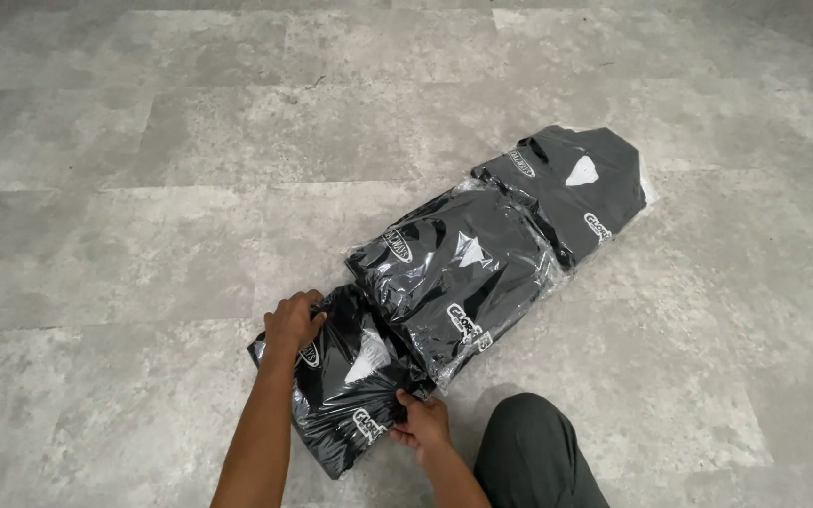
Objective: The person sits on the floor and folds black polo shirts. They place each folded shirt into a clear plastic bag, smooth the packaging, and stack the wrapped items on the floor.
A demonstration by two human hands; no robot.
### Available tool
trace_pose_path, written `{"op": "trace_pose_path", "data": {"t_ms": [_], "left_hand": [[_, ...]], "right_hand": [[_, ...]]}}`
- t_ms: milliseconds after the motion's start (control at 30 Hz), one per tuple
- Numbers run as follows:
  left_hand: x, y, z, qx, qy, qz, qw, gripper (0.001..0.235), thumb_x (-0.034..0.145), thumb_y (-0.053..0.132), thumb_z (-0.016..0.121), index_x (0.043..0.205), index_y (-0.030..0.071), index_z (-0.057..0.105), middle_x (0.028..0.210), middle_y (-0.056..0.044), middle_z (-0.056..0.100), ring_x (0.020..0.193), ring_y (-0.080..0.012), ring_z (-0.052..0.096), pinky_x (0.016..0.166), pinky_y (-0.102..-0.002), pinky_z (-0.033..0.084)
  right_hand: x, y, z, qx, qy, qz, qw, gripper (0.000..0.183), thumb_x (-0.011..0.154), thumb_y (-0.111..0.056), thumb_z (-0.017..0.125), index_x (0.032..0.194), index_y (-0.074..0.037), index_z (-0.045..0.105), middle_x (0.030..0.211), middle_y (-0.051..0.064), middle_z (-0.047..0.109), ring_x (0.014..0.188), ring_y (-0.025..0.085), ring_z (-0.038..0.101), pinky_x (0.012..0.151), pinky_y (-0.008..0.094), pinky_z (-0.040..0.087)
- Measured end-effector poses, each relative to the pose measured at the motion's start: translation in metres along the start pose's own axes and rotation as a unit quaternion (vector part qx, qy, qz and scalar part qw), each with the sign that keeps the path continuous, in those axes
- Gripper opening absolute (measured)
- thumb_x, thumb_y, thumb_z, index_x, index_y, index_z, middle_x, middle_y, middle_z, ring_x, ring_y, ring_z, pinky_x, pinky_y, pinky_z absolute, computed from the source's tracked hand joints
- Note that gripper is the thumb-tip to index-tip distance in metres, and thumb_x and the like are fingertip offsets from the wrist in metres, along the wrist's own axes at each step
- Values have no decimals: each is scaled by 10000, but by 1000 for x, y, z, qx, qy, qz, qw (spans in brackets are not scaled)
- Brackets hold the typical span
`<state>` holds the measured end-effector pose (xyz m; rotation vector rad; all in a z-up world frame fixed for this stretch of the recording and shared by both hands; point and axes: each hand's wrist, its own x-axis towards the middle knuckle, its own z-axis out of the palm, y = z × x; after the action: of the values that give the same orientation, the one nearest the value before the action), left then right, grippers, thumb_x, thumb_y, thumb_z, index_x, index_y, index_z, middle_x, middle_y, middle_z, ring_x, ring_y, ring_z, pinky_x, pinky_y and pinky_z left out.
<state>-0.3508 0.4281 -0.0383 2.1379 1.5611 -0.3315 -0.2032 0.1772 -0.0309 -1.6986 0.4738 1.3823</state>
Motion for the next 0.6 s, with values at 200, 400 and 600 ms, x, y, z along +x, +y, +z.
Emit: {"op": "trace_pose_path", "data": {"t_ms": [200,400,600], "left_hand": [[8,27,-4,-9,12,6,1000,422,1033,395,608,1442,298,566,1422,-36,626,1302,-326,578,1004,-586,480],[27,52,6,-8,36,36,999,426,1056,369,572,1475,296,547,1396,-61,610,1300,-338,537,997,-587,471],[30,34,-10,-22,-27,-9,999,407,1011,437,653,1398,321,604,1323,-47,685,1229,-329,640,957,-545,525]], "right_hand": [[20,-24,-8,-7,22,-15,1000,453,930,-217,814,1252,-9,573,1009,239,706,684,312,662,535,385,598],[21,-41,-20,-1,29,-33,999,364,930,-253,839,1069,-33,585,843,183,646,609,261,628,562,401,649],[44,-22,-27,-118,-4,-124,985,401,935,-331,837,1018,-62,552,766,177,689,514,270,710,402,347,553]]}}
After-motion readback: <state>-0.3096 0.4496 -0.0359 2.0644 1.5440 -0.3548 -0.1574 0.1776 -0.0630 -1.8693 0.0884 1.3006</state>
